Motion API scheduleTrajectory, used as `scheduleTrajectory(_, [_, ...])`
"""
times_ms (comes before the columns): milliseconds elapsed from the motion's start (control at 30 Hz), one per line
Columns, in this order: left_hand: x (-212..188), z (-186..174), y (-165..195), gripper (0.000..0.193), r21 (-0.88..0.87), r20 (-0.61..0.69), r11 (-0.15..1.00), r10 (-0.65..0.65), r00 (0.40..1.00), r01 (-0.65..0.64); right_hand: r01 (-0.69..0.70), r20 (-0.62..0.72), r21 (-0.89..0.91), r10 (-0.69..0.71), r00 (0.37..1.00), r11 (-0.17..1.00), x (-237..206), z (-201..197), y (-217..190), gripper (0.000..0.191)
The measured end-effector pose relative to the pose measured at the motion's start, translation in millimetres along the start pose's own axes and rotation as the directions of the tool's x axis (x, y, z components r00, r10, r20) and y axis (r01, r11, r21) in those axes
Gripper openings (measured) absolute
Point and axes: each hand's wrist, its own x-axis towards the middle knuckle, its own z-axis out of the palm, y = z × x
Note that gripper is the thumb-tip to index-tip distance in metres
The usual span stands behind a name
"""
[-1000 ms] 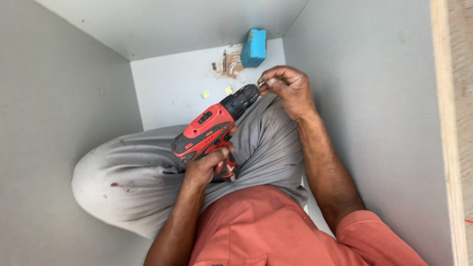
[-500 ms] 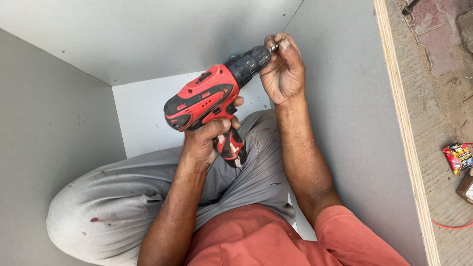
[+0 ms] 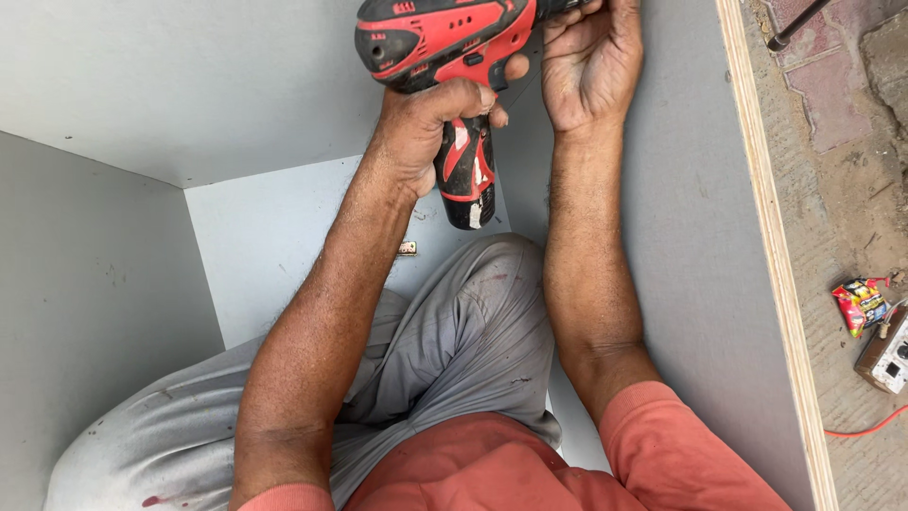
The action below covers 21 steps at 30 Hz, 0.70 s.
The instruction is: The person sits inside a cabinet and uses a cordless drill to drive screws into the wooden frame. They repeatedly pick up screws, align them with the drill bit, and fasten them into the cabinet structure.
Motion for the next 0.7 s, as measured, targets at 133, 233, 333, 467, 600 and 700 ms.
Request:
scheduleTrajectory(133, [8.7,-2.3,-4.1,0.043,-0.008,0.004,0.999,-0.045,0.999,0.045,0.082,0.052,-0.03,-0.081,0.995,0.996,5.7,-9.2,0.8,0.013])
scheduleTrajectory(233, [13.6,-3.9,-4.8,0.044,0.043,0.003,0.997,-0.058,0.998,0.058,0.085,0.064,-0.016,-0.084,0.994,0.996,8.5,-7.1,2.0,0.014])
scheduleTrajectory(333, [15.1,-4.9,-3.2,0.043,0.028,0.019,0.999,-0.045,0.999,0.045,0.105,0.032,0.008,-0.106,0.994,0.994,7.9,-2.9,2.7,0.015])
scheduleTrajectory(467, [15.7,-4.8,0.2,0.046,0.052,0.026,0.998,-0.047,0.999,0.045,0.114,0.038,-0.008,-0.114,0.993,0.993,4.2,1.0,2.9,0.015])
scheduleTrajectory(600, [15.7,-4.7,2.8,0.047,0.02,0.032,0.998,-0.056,0.998,0.056,0.117,-0.053,-0.006,-0.117,0.992,0.993,3.3,3.6,1.8,0.014])
scheduleTrajectory(700, [15.9,-4.8,2.8,0.047,0.009,0.025,0.998,-0.07,0.997,0.07,0.096,-0.076,0.006,-0.095,0.993,0.995,2.8,3.3,1.6,0.015])
